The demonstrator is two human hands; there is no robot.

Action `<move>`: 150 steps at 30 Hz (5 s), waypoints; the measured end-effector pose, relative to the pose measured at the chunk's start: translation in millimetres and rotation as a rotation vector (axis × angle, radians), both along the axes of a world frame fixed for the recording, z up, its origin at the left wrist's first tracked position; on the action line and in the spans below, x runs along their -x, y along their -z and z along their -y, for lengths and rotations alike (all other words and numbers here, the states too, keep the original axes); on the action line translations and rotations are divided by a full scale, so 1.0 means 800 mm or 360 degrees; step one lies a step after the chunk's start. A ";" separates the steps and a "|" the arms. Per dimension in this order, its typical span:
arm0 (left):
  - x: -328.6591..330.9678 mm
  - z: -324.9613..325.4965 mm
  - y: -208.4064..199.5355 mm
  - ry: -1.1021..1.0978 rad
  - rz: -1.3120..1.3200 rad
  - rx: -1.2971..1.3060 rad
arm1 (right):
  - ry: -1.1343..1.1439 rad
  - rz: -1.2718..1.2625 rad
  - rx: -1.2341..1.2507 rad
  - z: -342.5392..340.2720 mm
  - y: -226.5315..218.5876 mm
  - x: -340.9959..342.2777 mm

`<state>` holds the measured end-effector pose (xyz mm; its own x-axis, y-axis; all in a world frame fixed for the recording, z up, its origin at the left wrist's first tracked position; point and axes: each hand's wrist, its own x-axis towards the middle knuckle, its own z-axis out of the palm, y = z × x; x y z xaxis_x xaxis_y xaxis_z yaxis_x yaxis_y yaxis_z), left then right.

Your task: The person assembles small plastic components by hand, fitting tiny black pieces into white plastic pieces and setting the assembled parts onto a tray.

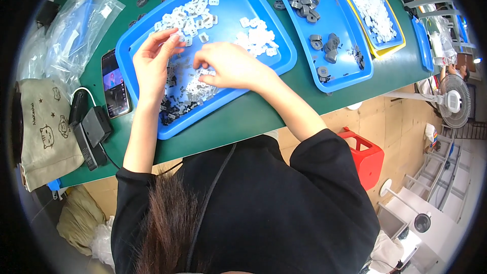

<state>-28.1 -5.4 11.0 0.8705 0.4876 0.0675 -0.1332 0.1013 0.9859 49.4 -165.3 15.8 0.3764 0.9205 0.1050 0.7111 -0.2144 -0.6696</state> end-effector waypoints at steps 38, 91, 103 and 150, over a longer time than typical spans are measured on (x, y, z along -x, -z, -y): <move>0.038 -0.047 -0.022 -0.0776 -0.0291 -0.0987 | 0.0010 -0.0066 0.0046 -0.003 0.003 0.000; 0.034 -0.050 0.013 -0.0784 -0.0249 -0.0981 | 0.0154 0.0047 -0.0111 -0.006 0.017 -0.005; 0.031 -0.062 0.015 -0.0880 -0.0197 -0.0653 | 0.0162 0.0133 -0.0017 -0.007 0.016 -0.002; 0.033 -0.055 0.015 -0.0762 -0.0212 -0.0995 | -0.0008 -0.0036 -0.0050 -0.001 0.004 -0.008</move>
